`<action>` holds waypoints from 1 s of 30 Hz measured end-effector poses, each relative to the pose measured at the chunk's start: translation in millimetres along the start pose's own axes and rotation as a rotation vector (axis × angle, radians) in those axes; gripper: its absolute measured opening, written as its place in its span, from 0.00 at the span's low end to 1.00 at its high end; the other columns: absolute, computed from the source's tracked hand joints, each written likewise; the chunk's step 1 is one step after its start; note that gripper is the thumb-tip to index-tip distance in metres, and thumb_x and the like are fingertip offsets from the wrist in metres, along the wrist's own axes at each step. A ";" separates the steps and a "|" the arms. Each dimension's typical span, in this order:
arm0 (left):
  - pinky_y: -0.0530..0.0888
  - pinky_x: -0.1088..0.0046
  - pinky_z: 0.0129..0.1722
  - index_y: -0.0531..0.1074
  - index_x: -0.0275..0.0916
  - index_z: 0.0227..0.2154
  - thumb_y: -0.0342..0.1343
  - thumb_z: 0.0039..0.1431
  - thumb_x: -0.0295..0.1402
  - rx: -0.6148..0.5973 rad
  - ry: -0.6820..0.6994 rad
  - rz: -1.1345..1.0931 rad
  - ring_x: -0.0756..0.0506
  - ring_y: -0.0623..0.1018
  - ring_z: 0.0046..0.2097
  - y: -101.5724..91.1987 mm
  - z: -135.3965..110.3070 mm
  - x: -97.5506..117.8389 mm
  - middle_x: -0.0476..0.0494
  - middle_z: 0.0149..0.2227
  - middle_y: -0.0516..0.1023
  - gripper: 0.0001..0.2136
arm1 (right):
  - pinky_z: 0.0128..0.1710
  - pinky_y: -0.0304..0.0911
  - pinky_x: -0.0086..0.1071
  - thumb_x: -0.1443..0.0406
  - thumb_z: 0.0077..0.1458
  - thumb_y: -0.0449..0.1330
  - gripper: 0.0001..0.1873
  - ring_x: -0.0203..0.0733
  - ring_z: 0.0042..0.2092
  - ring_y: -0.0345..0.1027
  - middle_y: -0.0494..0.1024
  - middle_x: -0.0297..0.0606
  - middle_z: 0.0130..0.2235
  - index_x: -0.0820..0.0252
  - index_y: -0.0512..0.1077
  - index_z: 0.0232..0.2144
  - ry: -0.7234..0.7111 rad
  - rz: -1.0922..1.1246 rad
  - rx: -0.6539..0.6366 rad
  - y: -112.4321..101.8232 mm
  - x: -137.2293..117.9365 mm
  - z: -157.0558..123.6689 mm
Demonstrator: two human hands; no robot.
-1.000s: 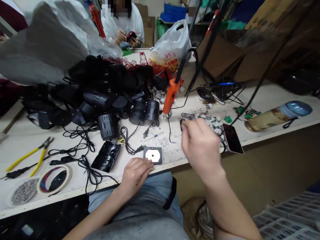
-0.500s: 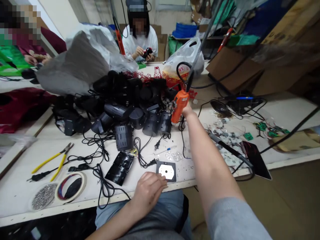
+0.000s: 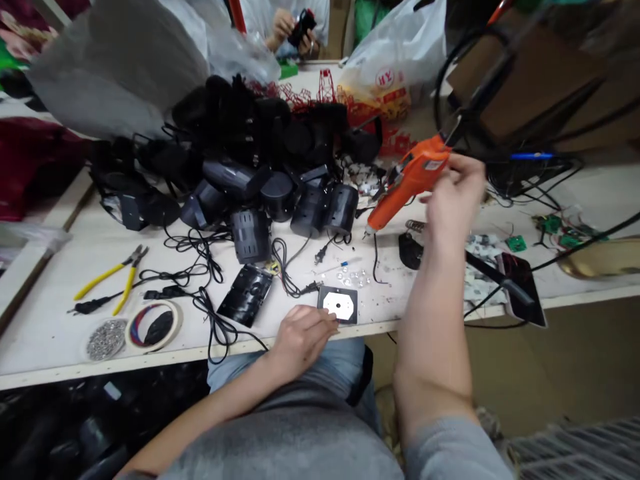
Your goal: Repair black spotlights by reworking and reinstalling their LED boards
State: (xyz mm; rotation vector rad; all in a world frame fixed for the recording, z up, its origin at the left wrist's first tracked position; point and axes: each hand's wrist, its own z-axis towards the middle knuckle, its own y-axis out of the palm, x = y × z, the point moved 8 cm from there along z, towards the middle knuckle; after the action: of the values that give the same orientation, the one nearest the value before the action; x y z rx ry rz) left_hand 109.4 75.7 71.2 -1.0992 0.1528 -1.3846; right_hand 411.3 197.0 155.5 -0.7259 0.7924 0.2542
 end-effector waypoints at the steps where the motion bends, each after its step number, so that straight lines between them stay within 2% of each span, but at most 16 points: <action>1: 0.72 0.69 0.40 0.76 0.39 0.41 0.54 0.69 0.28 0.002 -0.004 -0.004 0.47 0.80 0.41 0.2 -0.2 -0.5 0.45 0.40 0.83 0.05 | 0.33 0.70 0.37 0.61 0.65 0.50 0.14 0.42 0.39 0.75 0.77 0.42 0.42 0.59 0.70 0.48 0.022 0.122 0.203 -35.4 -11.7 -25.4; 2: 0.72 0.69 0.41 0.76 0.39 0.41 0.54 0.69 0.28 0.007 -0.009 -0.008 0.47 0.80 0.41 0.1 -0.2 -0.9 0.46 0.40 0.83 0.05 | 0.35 0.71 0.40 0.62 0.62 0.54 0.09 0.43 0.39 0.76 0.77 0.37 0.38 0.55 0.73 0.42 -0.011 0.261 0.362 -64.9 -28.0 -55.1; 3: 0.72 0.69 0.41 0.76 0.39 0.41 0.54 0.69 0.28 0.010 -0.012 -0.013 0.47 0.80 0.42 0.1 -0.2 -1.1 0.46 0.40 0.83 0.05 | 0.40 0.72 0.44 0.63 0.59 0.57 0.08 0.43 0.40 0.77 0.77 0.35 0.37 0.51 0.75 0.39 -0.059 0.389 0.411 -83.4 -45.5 -83.7; 4: 0.72 0.69 0.42 0.76 0.39 0.41 0.54 0.69 0.28 0.013 -0.012 -0.017 0.48 0.80 0.42 0.2 -0.2 -1.1 0.46 0.40 0.83 0.05 | 0.46 0.72 0.46 0.65 0.56 0.61 0.08 0.43 0.42 0.78 0.78 0.34 0.41 0.49 0.77 0.38 -0.093 0.472 0.401 -94.2 -61.3 -110.0; 5: 0.73 0.69 0.42 0.76 0.39 0.40 0.55 0.69 0.29 0.013 -0.011 -0.018 0.48 0.80 0.42 0.5 -0.2 -1.1 0.47 0.40 0.83 0.05 | 0.43 0.73 0.44 0.69 0.49 0.67 0.10 0.43 0.40 0.78 0.79 0.33 0.39 0.49 0.77 0.35 -0.120 0.515 0.387 -101.0 -73.7 -134.0; 6: 0.73 0.69 0.42 0.76 0.39 0.40 0.55 0.69 0.29 0.011 -0.012 -0.015 0.48 0.80 0.42 1.0 -0.3 -1.1 0.47 0.39 0.83 0.05 | 0.40 0.74 0.41 0.72 0.45 0.69 0.14 0.44 0.41 0.79 0.80 0.34 0.38 0.49 0.77 0.34 -0.047 0.542 0.212 -90.3 -77.7 -150.3; 8: 0.73 0.69 0.43 0.76 0.39 0.40 0.55 0.69 0.30 -0.008 -0.022 -0.004 0.47 0.80 0.42 3.0 -0.3 -1.8 0.47 0.38 0.83 0.05 | 0.38 0.76 0.38 0.71 0.49 0.69 0.11 0.46 0.44 0.80 0.82 0.36 0.41 0.51 0.74 0.33 0.141 0.580 -0.329 -42.7 -73.0 -181.9; 9: 0.72 0.68 0.43 0.76 0.40 0.39 0.54 0.69 0.31 -0.019 -0.031 0.006 0.47 0.80 0.41 4.1 -0.4 -2.2 0.47 0.38 0.83 0.06 | 0.39 0.76 0.38 0.69 0.51 0.68 0.10 0.46 0.45 0.80 0.83 0.37 0.41 0.52 0.73 0.34 0.196 0.595 -0.502 -24.8 -66.2 -195.4; 10: 0.72 0.68 0.43 0.76 0.40 0.39 0.54 0.70 0.31 -0.029 -0.039 0.015 0.47 0.80 0.41 5.1 -0.4 -2.5 0.47 0.38 0.83 0.06 | 0.40 0.76 0.38 0.67 0.52 0.67 0.09 0.46 0.46 0.80 0.83 0.38 0.41 0.53 0.72 0.35 0.226 0.597 -0.643 -9.4 -58.4 -205.2; 12: 0.72 0.68 0.43 0.76 0.40 0.38 0.53 0.70 0.32 -0.038 -0.046 0.029 0.47 0.80 0.41 5.8 -0.2 -1.9 0.46 0.38 0.83 0.07 | 0.43 0.76 0.38 0.65 0.55 0.65 0.07 0.45 0.45 0.81 0.83 0.39 0.40 0.55 0.71 0.37 0.228 0.564 -0.789 10.6 -42.3 -211.2; 14: 0.72 0.68 0.43 0.76 0.40 0.39 0.54 0.70 0.31 -0.029 -0.038 0.032 0.47 0.80 0.41 4.9 0.2 0.0 0.46 0.38 0.83 0.07 | 0.43 0.75 0.38 0.64 0.59 0.62 0.05 0.44 0.43 0.80 0.84 0.40 0.38 0.56 0.71 0.38 0.179 0.476 -0.839 21.1 -32.0 -206.6; 16: 0.72 0.68 0.43 0.76 0.39 0.40 0.55 0.69 0.31 -0.019 -0.030 0.029 0.47 0.80 0.42 4.0 0.6 1.3 0.46 0.39 0.83 0.06 | 0.43 0.74 0.38 0.65 0.62 0.58 0.05 0.43 0.41 0.80 0.84 0.40 0.38 0.57 0.72 0.39 0.080 0.358 -0.856 25.6 -32.6 -199.9; 22: 0.74 0.68 0.44 0.77 0.39 0.40 0.54 0.70 0.32 -0.002 -0.020 0.062 0.46 0.81 0.43 4.4 -1.0 0.8 0.46 0.40 0.84 0.07 | 0.41 0.73 0.33 0.71 0.64 0.50 0.11 0.39 0.39 0.77 0.81 0.38 0.38 0.57 0.72 0.41 -0.382 0.209 -0.981 33.1 -72.7 -205.5; 25: 0.74 0.67 0.43 0.78 0.40 0.40 0.53 0.70 0.31 -0.011 -0.004 0.105 0.46 0.81 0.42 7.0 -3.1 2.6 0.44 0.41 0.84 0.08 | 0.46 0.73 0.37 0.76 0.61 0.47 0.17 0.41 0.46 0.75 0.79 0.41 0.43 0.56 0.70 0.44 -0.531 0.170 -1.059 38.5 -81.1 -214.4; 28: 0.74 0.67 0.43 0.77 0.39 0.40 0.52 0.70 0.29 -0.003 -0.001 0.134 0.46 0.81 0.42 7.3 -4.4 5.3 0.44 0.39 0.83 0.08 | 0.55 0.70 0.47 0.76 0.59 0.50 0.20 0.50 0.58 0.68 0.73 0.49 0.53 0.57 0.69 0.50 -0.597 0.072 -0.966 38.4 -77.1 -210.6; 30: 0.73 0.68 0.43 0.77 0.39 0.40 0.52 0.70 0.29 0.007 -0.003 0.131 0.46 0.81 0.43 6.3 -4.6 6.6 0.45 0.38 0.83 0.08 | 0.53 0.71 0.51 0.71 0.60 0.55 0.17 0.56 0.57 0.67 0.71 0.54 0.53 0.60 0.69 0.52 -0.572 -0.037 -0.842 34.7 -68.6 -203.1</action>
State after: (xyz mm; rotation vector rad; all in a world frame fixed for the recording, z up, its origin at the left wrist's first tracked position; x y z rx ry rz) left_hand 112.5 66.6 67.7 -1.0662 0.2137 -1.2657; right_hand 234.7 88.4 90.7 -1.3710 0.0900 0.7463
